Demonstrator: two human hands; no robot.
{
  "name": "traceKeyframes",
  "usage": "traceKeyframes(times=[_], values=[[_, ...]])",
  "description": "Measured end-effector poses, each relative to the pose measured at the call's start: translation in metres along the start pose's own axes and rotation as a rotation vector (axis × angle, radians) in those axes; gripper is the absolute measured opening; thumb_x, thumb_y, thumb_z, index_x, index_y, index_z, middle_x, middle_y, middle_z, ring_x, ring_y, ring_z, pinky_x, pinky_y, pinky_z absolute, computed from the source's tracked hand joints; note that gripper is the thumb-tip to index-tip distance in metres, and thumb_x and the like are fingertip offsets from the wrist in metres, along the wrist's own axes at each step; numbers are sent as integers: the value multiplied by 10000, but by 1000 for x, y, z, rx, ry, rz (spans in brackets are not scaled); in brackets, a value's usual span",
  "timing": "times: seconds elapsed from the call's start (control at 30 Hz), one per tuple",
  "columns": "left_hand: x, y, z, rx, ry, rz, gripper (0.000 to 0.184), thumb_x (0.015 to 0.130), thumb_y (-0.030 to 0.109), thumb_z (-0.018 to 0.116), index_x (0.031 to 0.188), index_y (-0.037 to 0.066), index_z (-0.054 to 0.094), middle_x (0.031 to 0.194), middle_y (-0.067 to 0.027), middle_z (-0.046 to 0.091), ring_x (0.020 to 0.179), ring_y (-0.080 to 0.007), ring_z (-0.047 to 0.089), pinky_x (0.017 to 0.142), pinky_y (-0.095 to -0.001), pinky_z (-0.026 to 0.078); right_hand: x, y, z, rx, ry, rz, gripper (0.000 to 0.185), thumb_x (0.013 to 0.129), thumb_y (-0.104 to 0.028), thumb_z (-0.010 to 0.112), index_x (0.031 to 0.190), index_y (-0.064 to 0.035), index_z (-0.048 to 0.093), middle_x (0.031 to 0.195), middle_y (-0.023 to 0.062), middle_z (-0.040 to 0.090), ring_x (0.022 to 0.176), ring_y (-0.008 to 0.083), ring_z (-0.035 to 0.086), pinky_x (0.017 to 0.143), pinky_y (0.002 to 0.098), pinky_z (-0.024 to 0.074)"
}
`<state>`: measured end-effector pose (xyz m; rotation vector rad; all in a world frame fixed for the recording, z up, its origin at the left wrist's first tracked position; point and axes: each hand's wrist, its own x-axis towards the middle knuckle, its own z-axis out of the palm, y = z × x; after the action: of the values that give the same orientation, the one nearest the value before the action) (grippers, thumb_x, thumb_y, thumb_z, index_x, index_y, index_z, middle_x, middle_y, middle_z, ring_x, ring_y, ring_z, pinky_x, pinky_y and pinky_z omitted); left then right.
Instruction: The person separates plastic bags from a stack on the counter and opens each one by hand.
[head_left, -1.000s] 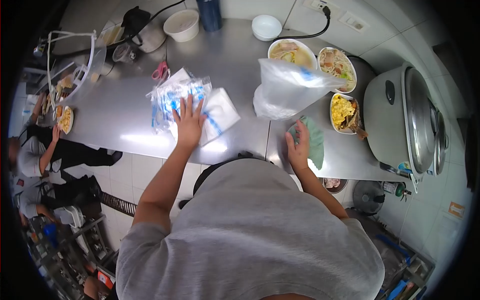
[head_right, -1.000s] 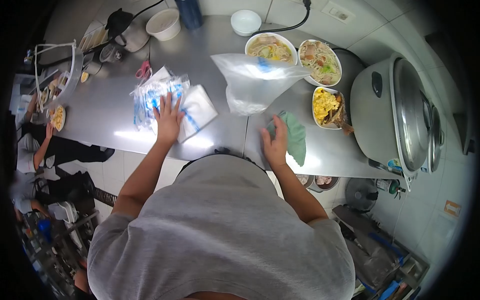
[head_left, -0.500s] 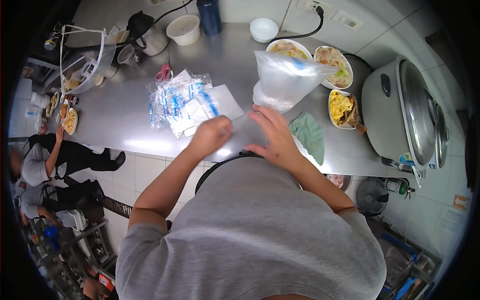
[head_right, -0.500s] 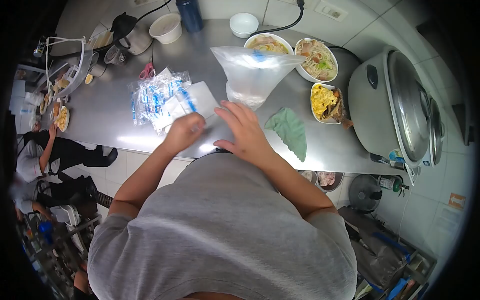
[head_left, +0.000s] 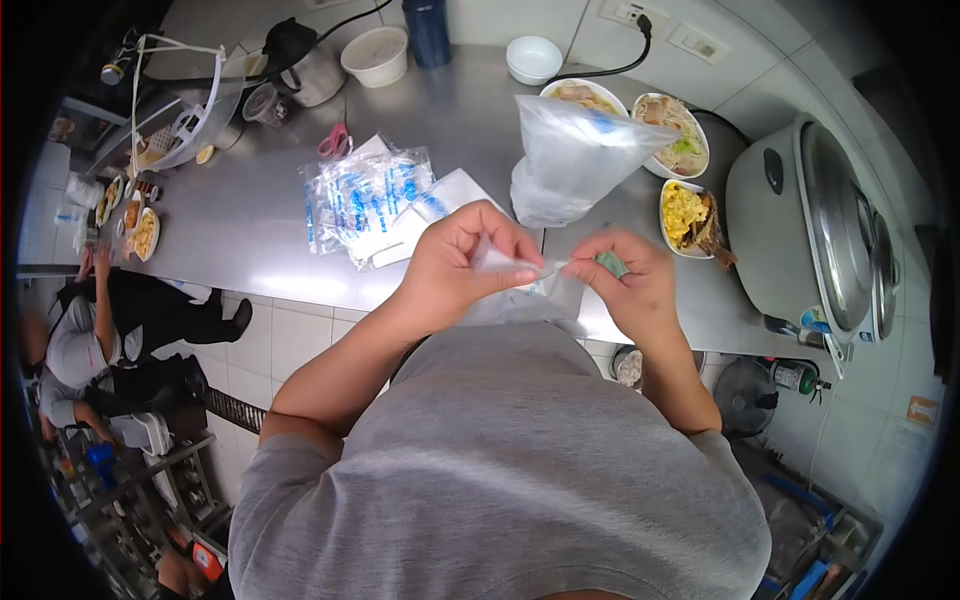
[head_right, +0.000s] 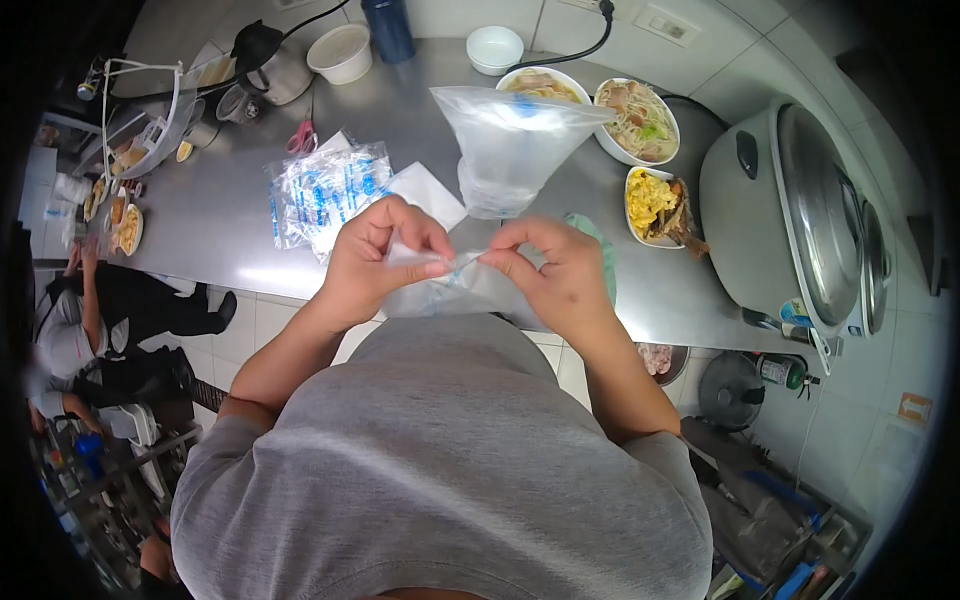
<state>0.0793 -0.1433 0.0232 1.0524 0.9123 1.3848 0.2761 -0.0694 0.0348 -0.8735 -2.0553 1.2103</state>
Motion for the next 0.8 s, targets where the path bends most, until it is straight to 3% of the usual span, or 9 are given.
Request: traceKeyframes(times=[0.1,0.2,0.4,0.5,0.6,0.67,0.73,0.8], values=[[11,8,6,121,-13,-186,265,727,3,703,967,53,602,859,-32,611,807,-96,553,750,-235,447,8,1,-6,-103,59,-316,102,742,-6,653,831,-32,610,815,80,618,768,222,583,681,289,452],[21,-2,11,472,1,-105,330,736,15,698,1050,45,599,848,-24,616,791,-69,550,733,-223,450,8,-3,-10,-190,135,-361,114,733,4,657,825,-38,604,824,76,610,795,229,576,685,301,454],[23,-4,6,257,58,29,328,711,-24,704,1024,33,620,843,-19,623,782,-75,556,734,-212,446,3,-9,-22,-47,99,62,90,739,10,646,805,-31,600,809,63,587,783,209,565,687,291,447],[25,1,8,183,60,-54,281,721,18,720,990,42,645,892,-21,643,762,-73,557,689,-224,443,6,1,-31,-13,-9,30,68,739,-17,663,784,-30,614,829,63,597,775,181,559,678,279,441],[26,-4,2,218,-33,-165,220,744,57,716,954,35,654,892,-28,644,739,-67,557,655,-217,443,15,-3,-30,-133,84,-362,54,740,-46,679,771,-35,635,853,66,606,752,162,562,654,273,441],[27,-10,-2,239,-89,-221,145,760,76,697,887,30,646,856,-33,641,737,-74,557,639,-217,444,21,4,-34,67,0,-451,75,767,-72,665,821,-28,638,853,59,614,724,147,565,640,273,445],[29,-13,-3,236,-103,-249,77,775,90,666,775,25,624,787,-37,634,745,-93,557,630,-223,446,20,11,-36,420,-113,-301,103,798,-91,642,866,-15,631,841,51,619,700,136,569,632,274,451],[34,-14,0,-106,-23,-159,114,806,122,627,811,9,630,818,-51,630,738,-103,553,661,-240,444,15,14,-34,913,-251,109,132,834,-106,610,907,3,614,816,43,619,681,128,572,631,274,460]])
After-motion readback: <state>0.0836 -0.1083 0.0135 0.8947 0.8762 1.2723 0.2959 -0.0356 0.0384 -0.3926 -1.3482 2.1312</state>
